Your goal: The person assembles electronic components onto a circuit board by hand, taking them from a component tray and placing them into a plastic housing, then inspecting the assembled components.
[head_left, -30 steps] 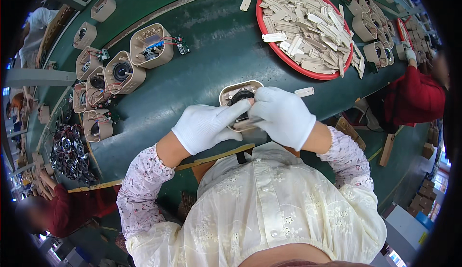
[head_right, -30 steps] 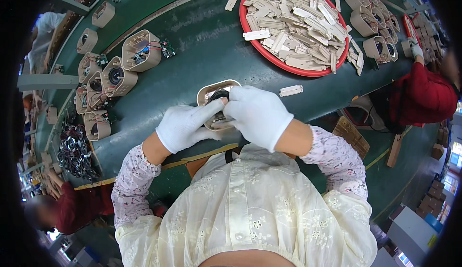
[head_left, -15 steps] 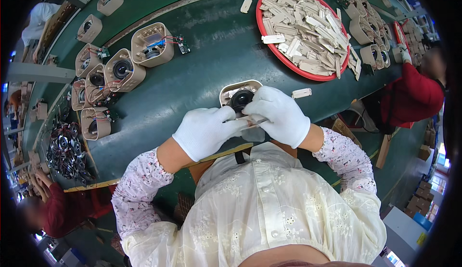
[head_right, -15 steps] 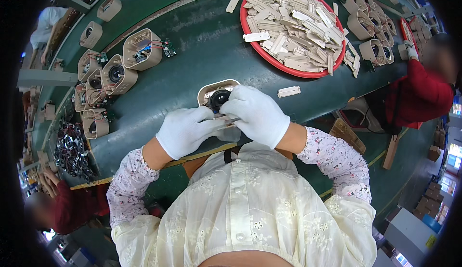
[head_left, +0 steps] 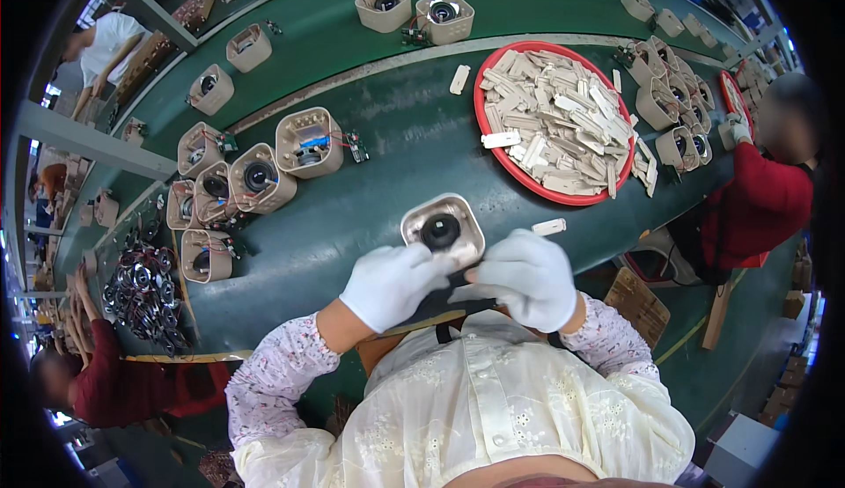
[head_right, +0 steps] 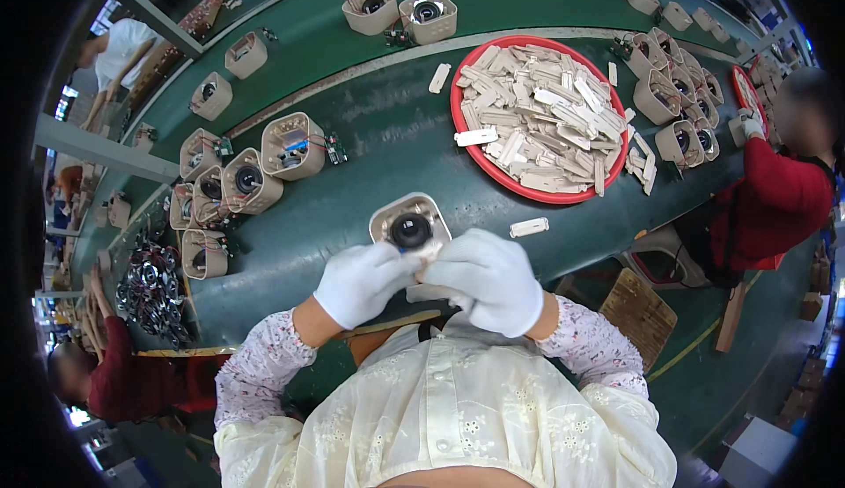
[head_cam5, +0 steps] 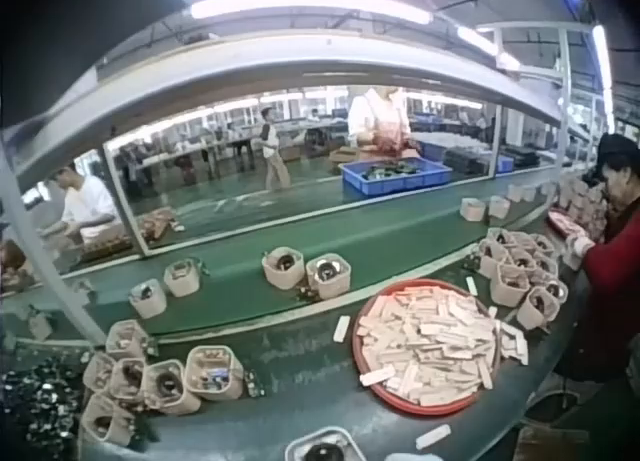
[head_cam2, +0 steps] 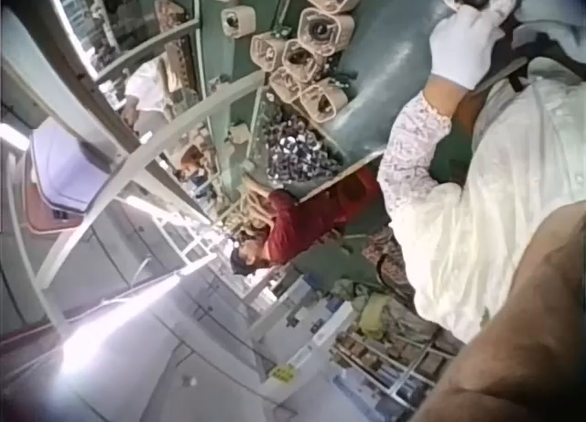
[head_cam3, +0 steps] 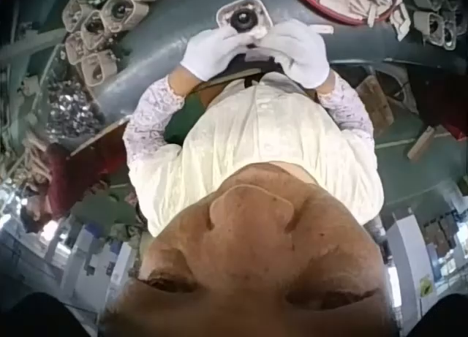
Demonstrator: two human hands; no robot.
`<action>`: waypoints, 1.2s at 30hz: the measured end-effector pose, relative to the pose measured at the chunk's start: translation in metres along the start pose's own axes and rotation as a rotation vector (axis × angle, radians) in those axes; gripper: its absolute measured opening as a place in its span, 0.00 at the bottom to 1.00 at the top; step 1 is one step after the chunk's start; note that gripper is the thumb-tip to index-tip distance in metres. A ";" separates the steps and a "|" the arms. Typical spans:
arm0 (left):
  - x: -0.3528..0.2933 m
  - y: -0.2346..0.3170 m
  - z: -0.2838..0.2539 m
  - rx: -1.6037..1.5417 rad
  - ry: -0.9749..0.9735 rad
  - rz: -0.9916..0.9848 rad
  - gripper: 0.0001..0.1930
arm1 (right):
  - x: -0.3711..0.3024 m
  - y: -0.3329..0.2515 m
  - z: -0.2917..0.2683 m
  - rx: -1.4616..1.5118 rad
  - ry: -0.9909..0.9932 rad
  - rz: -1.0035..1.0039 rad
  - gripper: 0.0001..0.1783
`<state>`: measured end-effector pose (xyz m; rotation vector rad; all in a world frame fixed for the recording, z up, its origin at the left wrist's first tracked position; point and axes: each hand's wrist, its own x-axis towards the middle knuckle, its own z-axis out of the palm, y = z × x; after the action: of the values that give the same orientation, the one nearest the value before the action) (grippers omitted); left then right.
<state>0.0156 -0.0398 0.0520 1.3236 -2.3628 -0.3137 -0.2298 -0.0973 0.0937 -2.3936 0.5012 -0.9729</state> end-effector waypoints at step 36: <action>0.332 -0.244 0.006 0.326 0.374 -0.339 0.15 | -0.012 0.073 0.050 0.053 0.130 0.136 0.08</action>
<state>0.0442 -0.4510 0.0323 1.7598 -1.9273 0.2221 -0.2119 -0.1348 0.0144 -2.2273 0.6685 -1.0718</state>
